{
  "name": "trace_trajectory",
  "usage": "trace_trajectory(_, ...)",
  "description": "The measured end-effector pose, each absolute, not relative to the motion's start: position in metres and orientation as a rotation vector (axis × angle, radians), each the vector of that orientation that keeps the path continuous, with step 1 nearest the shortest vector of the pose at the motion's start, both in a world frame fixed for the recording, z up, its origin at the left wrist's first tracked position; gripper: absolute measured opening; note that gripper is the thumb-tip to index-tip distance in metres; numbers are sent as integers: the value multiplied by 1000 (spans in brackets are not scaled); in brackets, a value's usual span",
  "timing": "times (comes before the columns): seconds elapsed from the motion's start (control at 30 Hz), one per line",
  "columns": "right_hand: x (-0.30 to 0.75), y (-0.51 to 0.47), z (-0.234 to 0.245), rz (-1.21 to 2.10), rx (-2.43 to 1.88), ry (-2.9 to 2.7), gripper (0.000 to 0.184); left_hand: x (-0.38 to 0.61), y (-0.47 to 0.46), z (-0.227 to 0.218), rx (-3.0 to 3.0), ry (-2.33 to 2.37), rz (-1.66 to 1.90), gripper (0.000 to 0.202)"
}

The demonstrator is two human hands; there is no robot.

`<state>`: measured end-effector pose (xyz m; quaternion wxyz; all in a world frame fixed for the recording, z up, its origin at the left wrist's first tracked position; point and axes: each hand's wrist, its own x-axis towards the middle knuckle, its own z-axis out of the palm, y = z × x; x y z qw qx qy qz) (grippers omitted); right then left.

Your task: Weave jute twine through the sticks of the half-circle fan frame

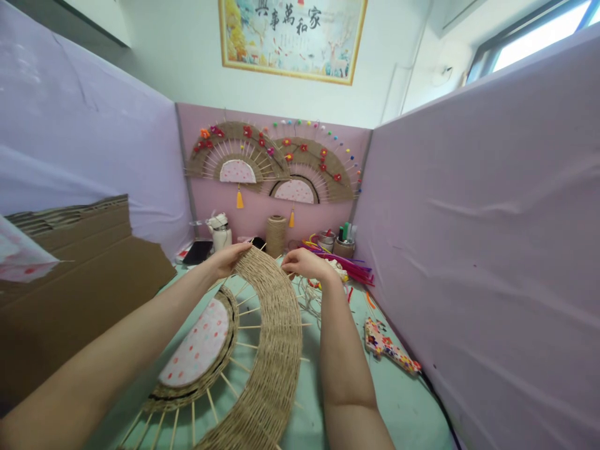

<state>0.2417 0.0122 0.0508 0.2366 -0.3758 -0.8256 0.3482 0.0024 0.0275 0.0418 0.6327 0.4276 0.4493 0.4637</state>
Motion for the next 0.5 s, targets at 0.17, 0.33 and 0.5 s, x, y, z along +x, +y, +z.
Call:
trace_trajectory(0.17, 243, 14, 50, 1125, -943, -2285, 26, -22, 1, 32, 1075, 922, 952, 29)
trace_trajectory(0.33, 237, 15, 47, 1099, -928, -2348, 30, -61, -36, 7, 1134, 856, 683, 37)
trace_trajectory(0.5, 232, 16, 43, 1127, -899, -2339, 34, -88, -60, -20, 1116, 854, 661, 46)
